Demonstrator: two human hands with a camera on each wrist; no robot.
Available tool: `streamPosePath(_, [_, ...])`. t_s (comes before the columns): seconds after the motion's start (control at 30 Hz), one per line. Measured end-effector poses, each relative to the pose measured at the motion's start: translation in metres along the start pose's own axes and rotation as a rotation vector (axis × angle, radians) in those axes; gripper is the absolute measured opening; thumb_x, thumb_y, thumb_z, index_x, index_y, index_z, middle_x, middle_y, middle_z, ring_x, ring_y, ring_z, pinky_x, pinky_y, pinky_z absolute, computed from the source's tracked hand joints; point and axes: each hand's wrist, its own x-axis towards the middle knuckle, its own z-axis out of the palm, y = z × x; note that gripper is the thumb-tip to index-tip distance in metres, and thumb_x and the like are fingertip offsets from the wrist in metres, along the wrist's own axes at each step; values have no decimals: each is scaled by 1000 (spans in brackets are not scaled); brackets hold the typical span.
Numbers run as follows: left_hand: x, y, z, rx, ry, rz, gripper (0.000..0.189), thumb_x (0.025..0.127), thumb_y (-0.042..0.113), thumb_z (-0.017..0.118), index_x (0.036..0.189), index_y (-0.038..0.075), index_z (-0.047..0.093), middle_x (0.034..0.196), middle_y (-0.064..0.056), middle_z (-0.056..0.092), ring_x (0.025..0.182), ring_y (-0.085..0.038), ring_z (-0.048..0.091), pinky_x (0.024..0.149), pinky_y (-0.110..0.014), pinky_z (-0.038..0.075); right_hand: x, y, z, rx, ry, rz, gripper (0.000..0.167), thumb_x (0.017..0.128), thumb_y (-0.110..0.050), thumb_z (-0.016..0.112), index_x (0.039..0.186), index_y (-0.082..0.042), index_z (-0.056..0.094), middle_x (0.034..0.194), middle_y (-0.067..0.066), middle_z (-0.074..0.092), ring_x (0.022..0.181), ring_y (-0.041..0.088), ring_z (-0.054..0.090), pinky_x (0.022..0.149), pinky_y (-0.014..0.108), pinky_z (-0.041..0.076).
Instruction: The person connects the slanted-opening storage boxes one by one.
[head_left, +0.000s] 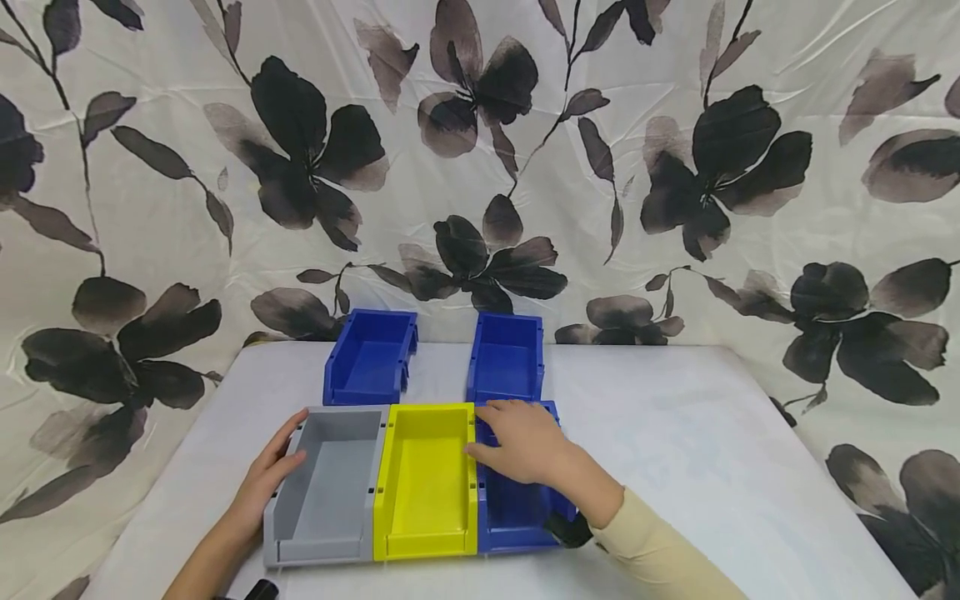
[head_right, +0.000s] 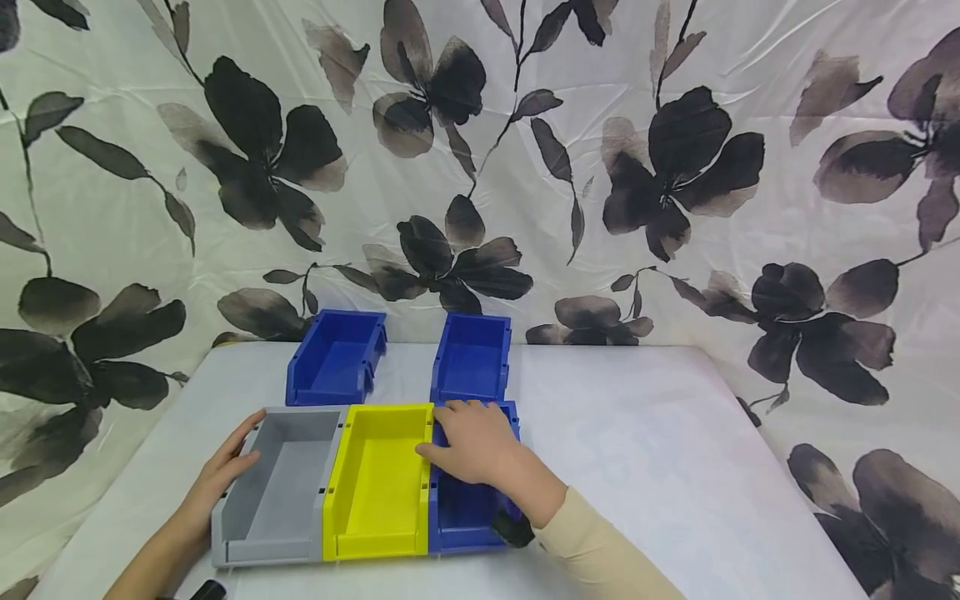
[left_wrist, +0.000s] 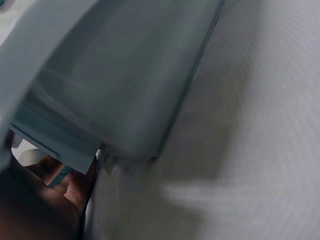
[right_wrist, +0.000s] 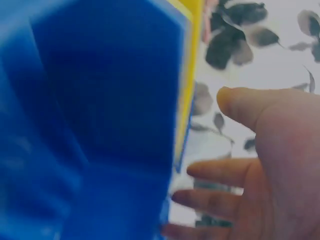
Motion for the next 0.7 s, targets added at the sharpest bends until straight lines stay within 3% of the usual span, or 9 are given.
streamPosePath(0.1, [1, 0, 0, 7, 5, -4, 63, 103, 27, 46, 157, 17, 15, 162, -13, 0, 143, -44, -9, 104, -72, -3, 7, 16, -16, 164, -5, -41, 53, 97, -47, 55, 136, -11, 57, 132, 4, 59, 119, 22, 56, 96, 43, 47])
streamPosePath(0.33, [0, 1, -1, 13, 1, -3, 63, 103, 26, 46, 157, 18, 15, 162, -13, -1, 143, -44, -9, 104, -73, -2, 27, 63, -36, 607, 63, -127, 33, 100, -29, 55, 126, -10, 63, 122, 5, 64, 108, 17, 61, 93, 37, 49])
streamPosePath(0.5, [-2, 3, 0, 23, 16, -14, 63, 103, 28, 46, 157, 17, 16, 161, -14, 0, 142, -46, -8, 104, -73, -2, 36, 83, -41, 833, 123, -69, 30, 101, -24, 55, 124, -7, 62, 119, 10, 65, 103, 25, 64, 93, 48, 49])
streamPosePath(0.7, [-2, 4, 0, 30, 16, 7, 62, 103, 26, 46, 157, 17, 16, 161, -14, 2, 143, -45, -8, 104, -73, -2, 47, 104, -38, 981, 215, 58, 33, 101, -23, 55, 125, -2, 61, 120, 16, 64, 104, 31, 63, 91, 52, 48])
